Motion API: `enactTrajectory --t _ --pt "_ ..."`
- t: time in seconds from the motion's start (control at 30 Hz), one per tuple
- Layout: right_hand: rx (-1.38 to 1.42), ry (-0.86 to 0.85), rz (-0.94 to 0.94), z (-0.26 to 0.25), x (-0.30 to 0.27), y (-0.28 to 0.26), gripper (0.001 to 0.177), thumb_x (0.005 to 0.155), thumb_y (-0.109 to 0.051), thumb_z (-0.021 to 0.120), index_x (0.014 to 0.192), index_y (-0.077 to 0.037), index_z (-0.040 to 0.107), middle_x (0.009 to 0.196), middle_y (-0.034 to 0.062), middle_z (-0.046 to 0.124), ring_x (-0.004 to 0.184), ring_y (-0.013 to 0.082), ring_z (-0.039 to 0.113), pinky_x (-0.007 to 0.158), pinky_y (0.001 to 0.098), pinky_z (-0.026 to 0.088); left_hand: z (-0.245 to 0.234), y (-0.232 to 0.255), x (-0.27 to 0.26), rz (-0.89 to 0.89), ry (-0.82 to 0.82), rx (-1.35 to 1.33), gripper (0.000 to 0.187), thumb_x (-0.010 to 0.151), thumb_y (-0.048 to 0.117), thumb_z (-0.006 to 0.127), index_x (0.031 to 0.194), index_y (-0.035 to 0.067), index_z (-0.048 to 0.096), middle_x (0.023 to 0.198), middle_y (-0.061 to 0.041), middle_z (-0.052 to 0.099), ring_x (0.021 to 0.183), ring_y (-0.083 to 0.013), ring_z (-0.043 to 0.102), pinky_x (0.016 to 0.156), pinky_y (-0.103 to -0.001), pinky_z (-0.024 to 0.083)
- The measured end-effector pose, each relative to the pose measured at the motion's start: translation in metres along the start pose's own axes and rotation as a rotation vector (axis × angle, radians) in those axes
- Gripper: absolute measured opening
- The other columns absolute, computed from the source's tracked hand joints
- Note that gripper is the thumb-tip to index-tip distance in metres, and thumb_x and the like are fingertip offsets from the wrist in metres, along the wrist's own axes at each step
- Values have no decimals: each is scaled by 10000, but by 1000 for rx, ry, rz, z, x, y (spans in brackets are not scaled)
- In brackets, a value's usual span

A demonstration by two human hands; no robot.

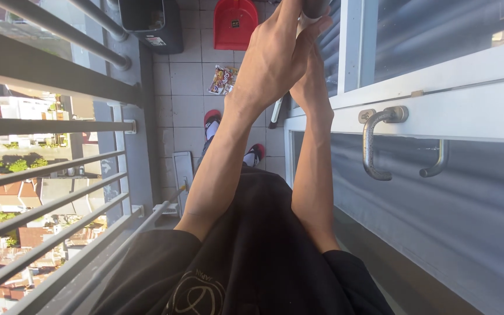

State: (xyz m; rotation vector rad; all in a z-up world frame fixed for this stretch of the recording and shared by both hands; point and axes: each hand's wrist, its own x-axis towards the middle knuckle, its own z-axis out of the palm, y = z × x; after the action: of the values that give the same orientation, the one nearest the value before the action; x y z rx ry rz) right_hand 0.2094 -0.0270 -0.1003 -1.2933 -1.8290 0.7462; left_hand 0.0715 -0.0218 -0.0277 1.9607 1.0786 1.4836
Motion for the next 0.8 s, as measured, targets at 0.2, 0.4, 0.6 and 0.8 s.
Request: enactTrajectory --t 0.2,0.4,0.6,0.8 --pt "-5 -7 -12 3 -6 14 606 1063 -60 647 1590 -71 349 1605 205 471 1504 392 465 1219 465 454 4 5 -7 7 44 5 404 1121 167 674 1399 78 394 1181 -154 705 946 -336 768 725 -383 640" --pt "-25 -16 52 3 0 4 597 1061 -99 670 1565 -52 352 1573 223 463 1454 410 466 1161 491 455 3 8 -3 0 48 3 361 1116 148 660 1363 76 407 1193 -123 718 1004 -322 774 789 -386 653" --pt "-28 -8 68 11 10 23 563 1000 -102 708 1481 -49 422 1437 198 556 1336 388 577 1080 505 517 3 0 5 -9 40 14 352 1117 142 625 1374 74 395 1193 -130 730 1051 -333 781 836 -403 675" --pt "-14 -7 95 20 24 26 513 1002 -104 716 1449 -63 466 1385 174 601 1286 361 630 1055 488 561 -1 -18 13 -39 27 5 325 1137 165 604 1380 92 401 1198 -138 737 1055 -328 798 816 -398 700"
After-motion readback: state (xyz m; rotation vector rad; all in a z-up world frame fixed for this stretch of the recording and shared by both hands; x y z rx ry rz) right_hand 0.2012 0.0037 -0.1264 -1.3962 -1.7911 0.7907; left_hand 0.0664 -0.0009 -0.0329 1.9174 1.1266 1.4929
